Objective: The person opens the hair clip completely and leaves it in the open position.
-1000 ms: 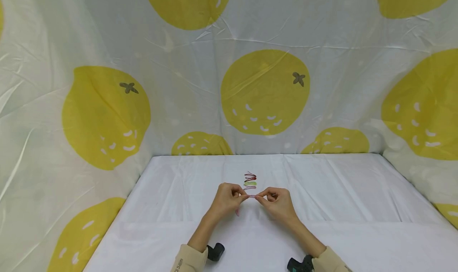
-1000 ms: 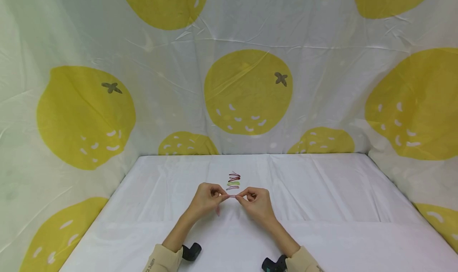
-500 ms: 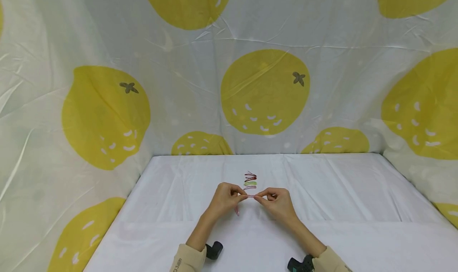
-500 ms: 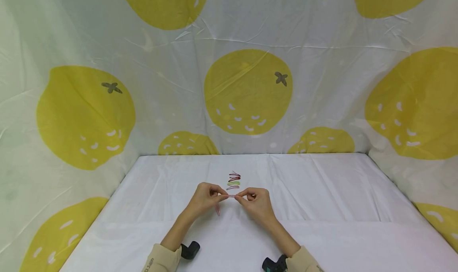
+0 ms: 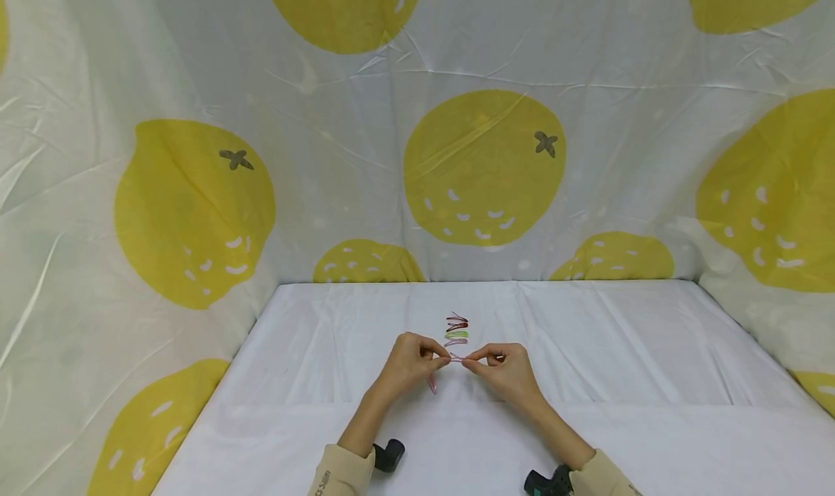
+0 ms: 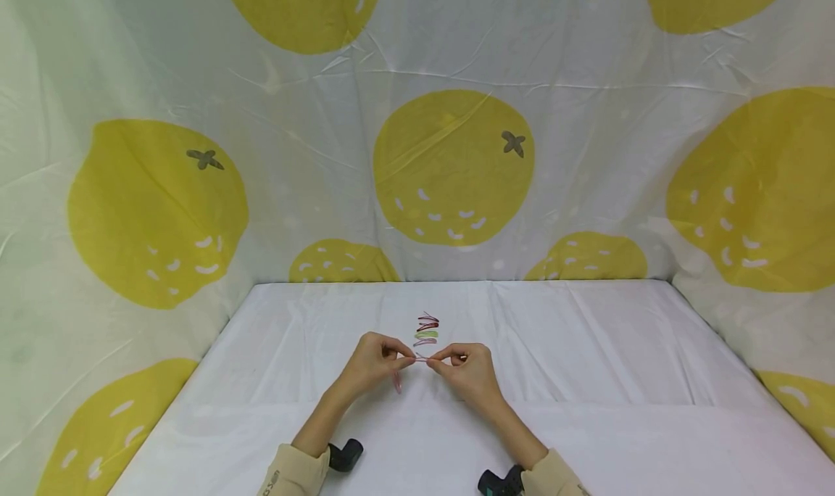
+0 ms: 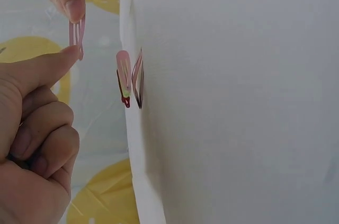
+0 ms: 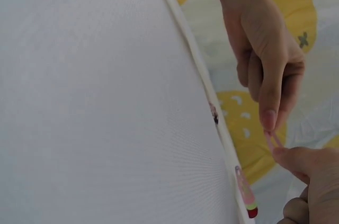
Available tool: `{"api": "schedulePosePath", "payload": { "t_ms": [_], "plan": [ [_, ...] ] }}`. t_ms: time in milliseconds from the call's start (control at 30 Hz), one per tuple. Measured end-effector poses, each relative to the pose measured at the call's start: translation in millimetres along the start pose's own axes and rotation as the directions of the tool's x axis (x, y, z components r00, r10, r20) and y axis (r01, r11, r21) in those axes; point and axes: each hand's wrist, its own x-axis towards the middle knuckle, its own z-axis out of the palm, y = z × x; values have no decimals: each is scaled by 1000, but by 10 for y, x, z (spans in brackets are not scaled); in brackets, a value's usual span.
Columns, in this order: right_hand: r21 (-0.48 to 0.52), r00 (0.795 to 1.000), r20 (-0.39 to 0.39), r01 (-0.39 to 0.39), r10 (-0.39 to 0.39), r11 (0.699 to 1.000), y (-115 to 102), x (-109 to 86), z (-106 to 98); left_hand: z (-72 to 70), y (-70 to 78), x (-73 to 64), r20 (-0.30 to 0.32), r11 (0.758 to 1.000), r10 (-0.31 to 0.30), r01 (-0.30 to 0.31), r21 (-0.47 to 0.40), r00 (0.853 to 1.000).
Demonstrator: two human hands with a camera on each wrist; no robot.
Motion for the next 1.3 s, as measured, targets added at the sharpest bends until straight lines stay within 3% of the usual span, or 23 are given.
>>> {"api": "schedulePosePath", "payload": {
  "t_ms": [367, 633, 900, 1300],
  "plan": [
    [7, 995, 52, -85, 85, 996, 7, 15, 12, -83, -38, -15, 135, 999, -39, 41, -17, 990],
    [-61, 984, 91, -150, 155, 987, 11, 61, 11, -74, -71, 34, 91, 998, -43, 38, 57, 995],
    [-100, 976, 42, -207, 213, 973, 92, 152, 3, 17, -77, 161, 20, 992, -52, 49, 113, 998],
    [-117, 978, 4, -206, 208, 972, 182, 327, 99, 22, -156, 320, 2, 971, -116, 113, 211, 993]
  ]
}}
